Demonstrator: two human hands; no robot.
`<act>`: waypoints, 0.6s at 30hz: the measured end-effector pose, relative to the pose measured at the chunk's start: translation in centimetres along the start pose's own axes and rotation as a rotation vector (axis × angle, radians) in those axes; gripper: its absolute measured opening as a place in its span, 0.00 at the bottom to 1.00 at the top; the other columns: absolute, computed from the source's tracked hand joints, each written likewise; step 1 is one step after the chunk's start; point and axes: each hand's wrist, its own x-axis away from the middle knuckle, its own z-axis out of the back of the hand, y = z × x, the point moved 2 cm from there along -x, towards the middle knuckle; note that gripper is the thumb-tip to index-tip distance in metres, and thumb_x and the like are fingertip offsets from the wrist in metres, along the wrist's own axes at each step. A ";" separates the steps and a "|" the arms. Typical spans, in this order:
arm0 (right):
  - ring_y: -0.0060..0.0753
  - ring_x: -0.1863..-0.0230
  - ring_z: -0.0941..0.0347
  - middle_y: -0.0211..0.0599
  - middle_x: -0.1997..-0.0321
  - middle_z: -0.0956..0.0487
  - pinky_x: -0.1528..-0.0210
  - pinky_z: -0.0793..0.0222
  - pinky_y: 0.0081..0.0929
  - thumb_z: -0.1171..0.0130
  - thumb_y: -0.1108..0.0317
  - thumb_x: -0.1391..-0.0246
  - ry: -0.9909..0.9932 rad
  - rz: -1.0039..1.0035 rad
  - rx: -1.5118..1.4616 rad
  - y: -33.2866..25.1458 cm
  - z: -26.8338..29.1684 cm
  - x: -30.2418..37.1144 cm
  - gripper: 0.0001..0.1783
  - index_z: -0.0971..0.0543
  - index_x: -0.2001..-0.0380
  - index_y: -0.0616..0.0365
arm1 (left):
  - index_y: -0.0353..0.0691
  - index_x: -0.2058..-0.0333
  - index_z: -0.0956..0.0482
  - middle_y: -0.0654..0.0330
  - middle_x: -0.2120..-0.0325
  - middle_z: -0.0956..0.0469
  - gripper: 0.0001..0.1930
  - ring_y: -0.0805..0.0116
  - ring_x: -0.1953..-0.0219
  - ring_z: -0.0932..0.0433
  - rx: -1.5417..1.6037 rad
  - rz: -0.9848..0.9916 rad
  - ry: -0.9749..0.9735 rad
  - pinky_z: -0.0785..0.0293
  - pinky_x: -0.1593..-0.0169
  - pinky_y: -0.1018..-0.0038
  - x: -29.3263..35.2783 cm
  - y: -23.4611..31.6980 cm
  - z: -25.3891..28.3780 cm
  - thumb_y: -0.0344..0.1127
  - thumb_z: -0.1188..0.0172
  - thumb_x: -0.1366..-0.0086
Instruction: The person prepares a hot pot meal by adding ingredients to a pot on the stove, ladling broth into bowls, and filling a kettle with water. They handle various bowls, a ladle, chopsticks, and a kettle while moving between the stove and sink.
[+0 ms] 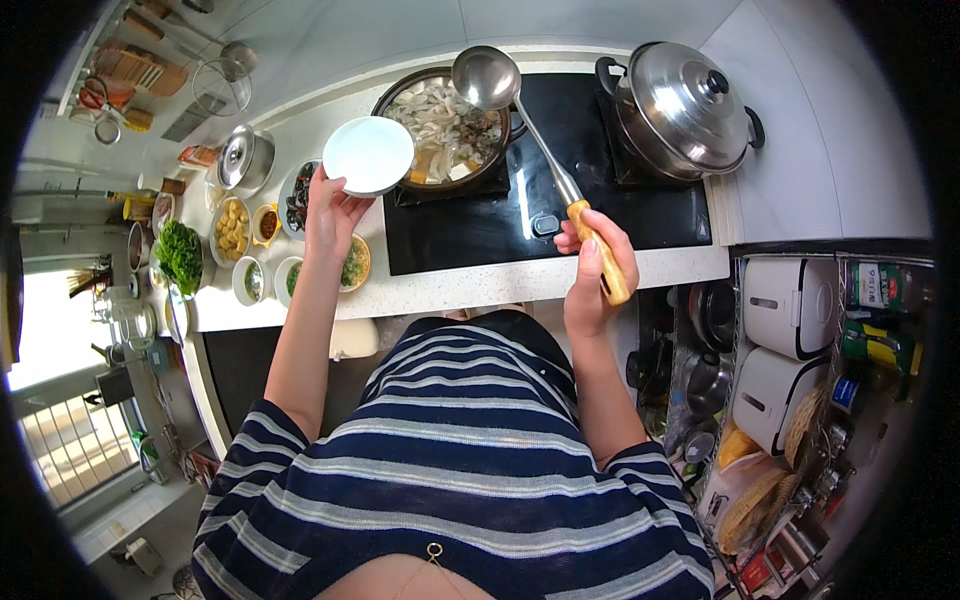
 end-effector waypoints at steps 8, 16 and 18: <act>0.34 0.64 0.20 0.50 0.57 0.19 0.59 0.22 0.28 0.53 0.66 0.36 0.102 0.067 0.035 -0.3 0.1 0.5 0.20 0.25 0.48 0.69 | 0.44 0.33 0.44 0.50 0.46 0.31 0.36 0.59 0.52 0.24 -0.179 -0.032 0.015 0.24 0.46 0.62 -5.2 1.7 -1.2 0.29 0.41 0.39; 0.33 0.65 0.21 0.51 0.57 0.19 0.59 0.22 0.28 0.52 0.65 0.36 0.079 0.050 0.043 -0.1 0.7 1.0 0.20 0.25 0.48 0.69 | 0.46 0.36 0.38 0.55 0.58 0.21 0.34 0.67 0.55 0.23 -0.425 -0.193 -0.006 0.28 0.52 0.69 -7.2 5.0 -2.9 0.32 0.36 0.41; 0.33 0.65 0.21 0.51 0.57 0.19 0.59 0.22 0.28 0.52 0.65 0.36 0.074 0.046 0.035 -0.1 0.6 1.0 0.20 0.25 0.48 0.69 | 0.46 0.37 0.37 0.55 0.59 0.21 0.34 0.67 0.56 0.23 -0.465 -0.250 -0.026 0.28 0.52 0.70 -7.7 5.7 -2.9 0.31 0.35 0.42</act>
